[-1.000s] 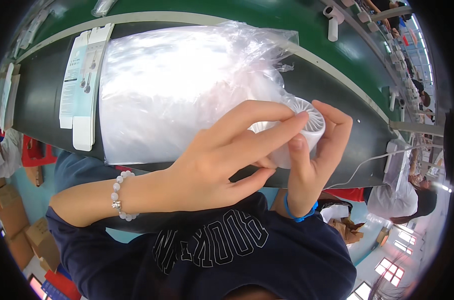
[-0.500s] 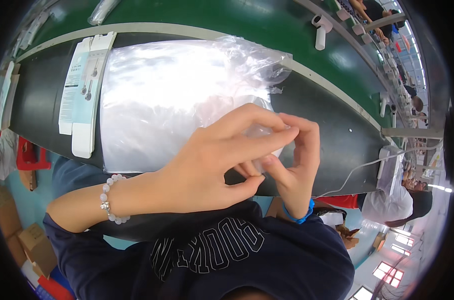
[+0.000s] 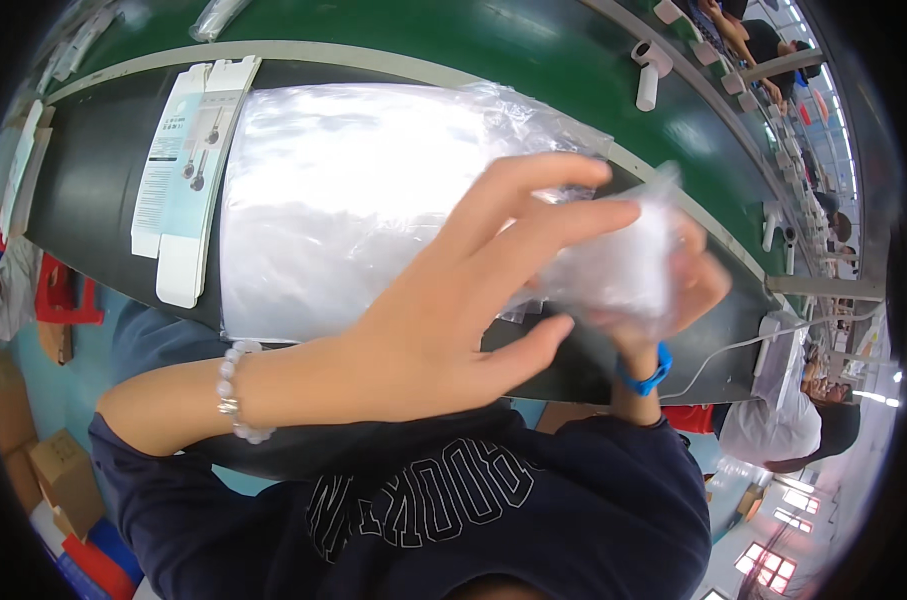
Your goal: Packaging handheld fans into plastic bags and boxes on an assembly line.
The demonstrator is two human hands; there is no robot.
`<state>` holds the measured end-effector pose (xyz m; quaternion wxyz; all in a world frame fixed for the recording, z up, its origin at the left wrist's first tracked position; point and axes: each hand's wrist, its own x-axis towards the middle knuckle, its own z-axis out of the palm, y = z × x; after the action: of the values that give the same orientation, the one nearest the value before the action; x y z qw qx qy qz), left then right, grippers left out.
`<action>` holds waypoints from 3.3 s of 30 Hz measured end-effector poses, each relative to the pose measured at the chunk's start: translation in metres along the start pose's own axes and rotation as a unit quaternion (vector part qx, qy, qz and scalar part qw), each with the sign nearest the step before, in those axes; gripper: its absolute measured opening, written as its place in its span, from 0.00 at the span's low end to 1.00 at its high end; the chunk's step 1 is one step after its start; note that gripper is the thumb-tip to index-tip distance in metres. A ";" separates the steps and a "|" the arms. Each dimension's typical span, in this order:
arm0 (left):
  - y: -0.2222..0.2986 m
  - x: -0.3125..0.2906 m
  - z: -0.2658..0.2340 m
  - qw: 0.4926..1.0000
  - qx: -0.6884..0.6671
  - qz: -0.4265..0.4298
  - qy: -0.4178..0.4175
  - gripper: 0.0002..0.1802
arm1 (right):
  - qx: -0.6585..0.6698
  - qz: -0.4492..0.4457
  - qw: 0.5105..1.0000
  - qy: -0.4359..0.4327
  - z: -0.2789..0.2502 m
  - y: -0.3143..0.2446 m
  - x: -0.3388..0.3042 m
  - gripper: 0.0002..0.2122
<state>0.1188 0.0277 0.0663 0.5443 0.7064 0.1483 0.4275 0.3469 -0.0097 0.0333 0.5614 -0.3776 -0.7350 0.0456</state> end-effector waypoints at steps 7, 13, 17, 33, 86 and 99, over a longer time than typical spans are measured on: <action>-0.059 -0.039 0.017 0.875 0.373 0.192 -0.241 0.15 | -0.017 0.159 0.956 0.248 -0.033 0.108 0.092 0.18; -0.077 -0.054 0.016 0.799 0.512 0.234 -0.211 0.09 | -0.059 0.199 0.978 0.020 -0.021 0.247 0.136 0.17; -0.077 -0.049 0.012 0.791 0.497 0.237 -0.266 0.15 | -0.131 0.336 0.932 -0.028 -0.001 0.309 0.148 0.20; -0.072 -0.051 0.015 0.811 0.523 0.171 -0.200 0.04 | -0.462 0.239 0.838 -0.165 -0.042 0.393 0.149 0.31; -0.048 -0.024 0.008 0.967 0.220 -0.099 -0.078 0.17 | 0.115 0.356 0.928 -0.007 -0.036 -0.045 -0.030 0.40; -0.038 -0.020 0.010 0.993 0.054 -0.067 -0.081 0.26 | 0.142 0.449 0.882 -0.017 -0.013 -0.063 -0.032 0.37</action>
<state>0.1240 0.0216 0.0225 0.5431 0.7555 0.1732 0.3230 0.3287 -0.0784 0.0432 0.5161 -0.5825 -0.4818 0.4027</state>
